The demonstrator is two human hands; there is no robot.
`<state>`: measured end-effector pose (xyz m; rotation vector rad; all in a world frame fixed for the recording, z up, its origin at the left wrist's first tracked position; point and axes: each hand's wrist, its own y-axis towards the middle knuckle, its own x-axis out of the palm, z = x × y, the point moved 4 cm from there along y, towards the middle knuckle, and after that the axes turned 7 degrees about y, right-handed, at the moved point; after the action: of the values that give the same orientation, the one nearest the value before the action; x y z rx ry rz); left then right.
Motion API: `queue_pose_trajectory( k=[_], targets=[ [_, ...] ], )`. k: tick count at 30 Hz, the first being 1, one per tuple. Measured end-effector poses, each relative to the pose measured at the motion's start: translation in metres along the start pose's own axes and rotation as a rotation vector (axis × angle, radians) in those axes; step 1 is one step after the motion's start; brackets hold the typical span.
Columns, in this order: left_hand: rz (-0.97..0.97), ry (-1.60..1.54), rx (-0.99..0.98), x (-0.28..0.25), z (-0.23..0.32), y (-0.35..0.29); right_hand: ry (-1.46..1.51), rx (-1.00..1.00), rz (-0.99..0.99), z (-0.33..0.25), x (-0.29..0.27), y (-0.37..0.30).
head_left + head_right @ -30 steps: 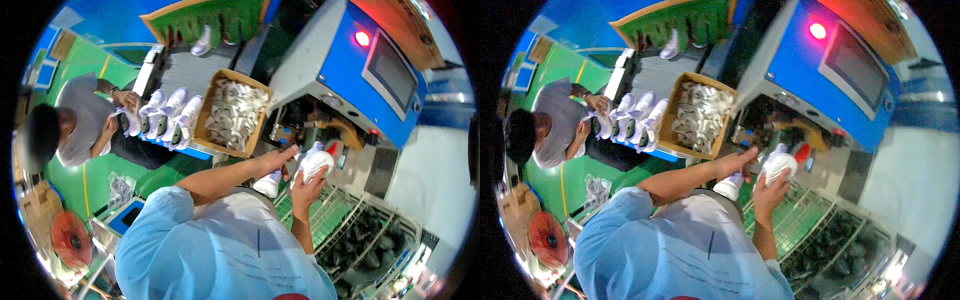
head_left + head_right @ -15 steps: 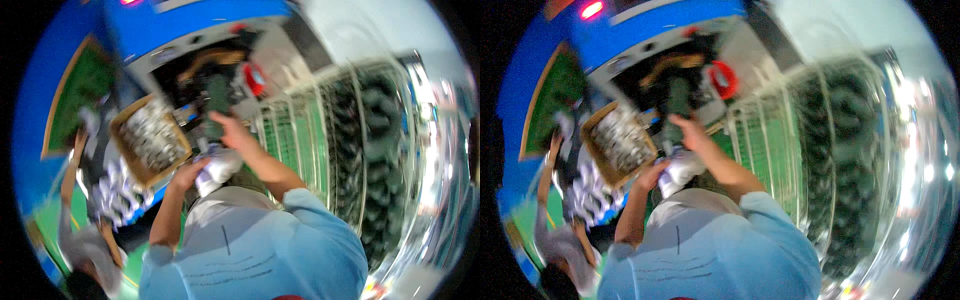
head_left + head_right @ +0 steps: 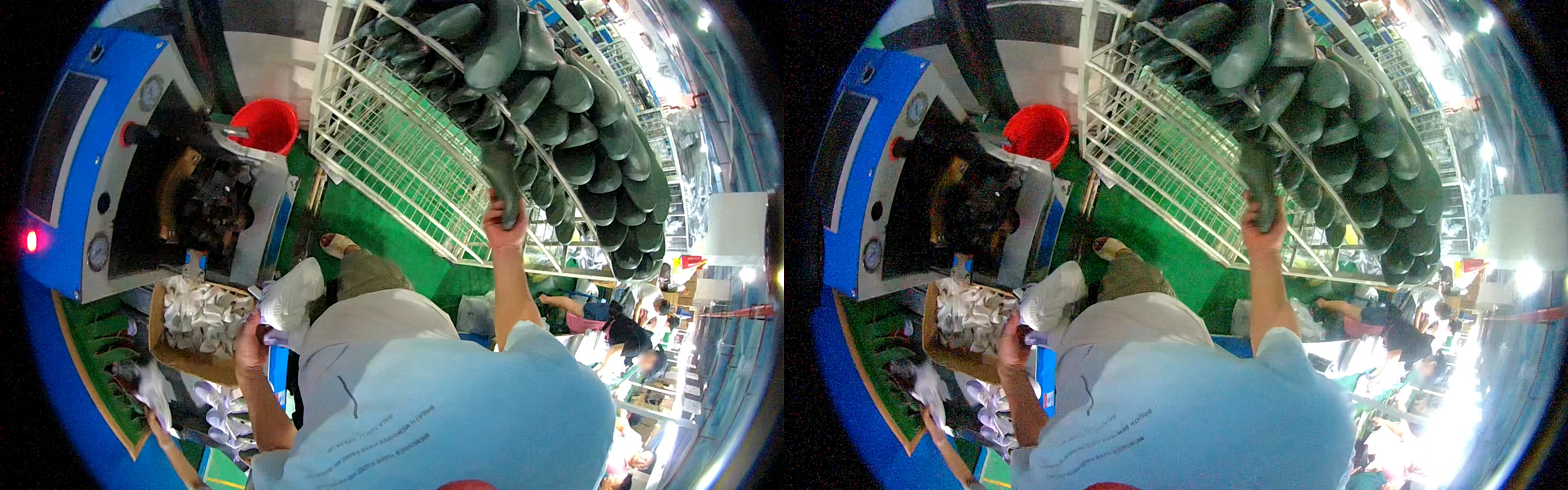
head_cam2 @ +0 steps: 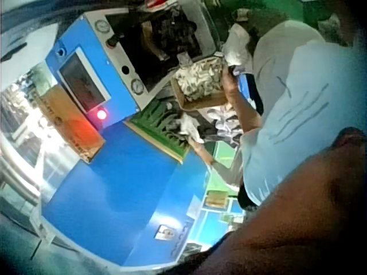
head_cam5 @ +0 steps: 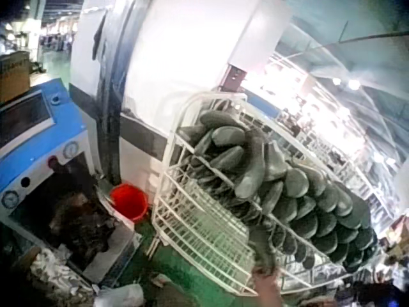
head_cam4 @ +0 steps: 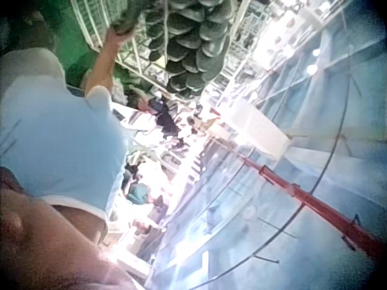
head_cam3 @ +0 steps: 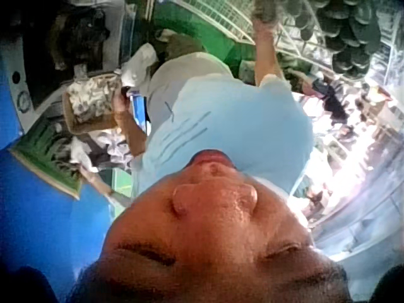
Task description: The person assembles shoes by taking a green shoe mold from a rack and inserting it into a white shoe upper. The person then places the assembled unit into a lasting machine, waits for the process to complete, and repeats this for multiple shoes.
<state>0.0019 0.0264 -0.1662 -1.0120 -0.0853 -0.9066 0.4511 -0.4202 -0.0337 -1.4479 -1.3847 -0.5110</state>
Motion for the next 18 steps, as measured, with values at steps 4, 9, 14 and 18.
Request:
queue_pose_trajectory(
  k=[4,9,14,18],
  targets=[
    [0.025,0.106,0.006,0.059,0.034,0.007,0.236,-0.022,-0.066,-0.079,-0.023,0.057],
    [0.105,0.373,-0.022,0.08,0.039,0.005,0.251,-0.048,0.397,-0.115,-0.035,0.144],
    [0.332,0.384,0.145,0.125,0.018,-0.063,-0.365,-0.158,0.581,-0.083,-0.03,0.132],
    [0.63,0.364,-0.027,0.156,-0.006,-0.138,-0.664,0.405,0.221,0.067,0.035,0.116]
  ],
)
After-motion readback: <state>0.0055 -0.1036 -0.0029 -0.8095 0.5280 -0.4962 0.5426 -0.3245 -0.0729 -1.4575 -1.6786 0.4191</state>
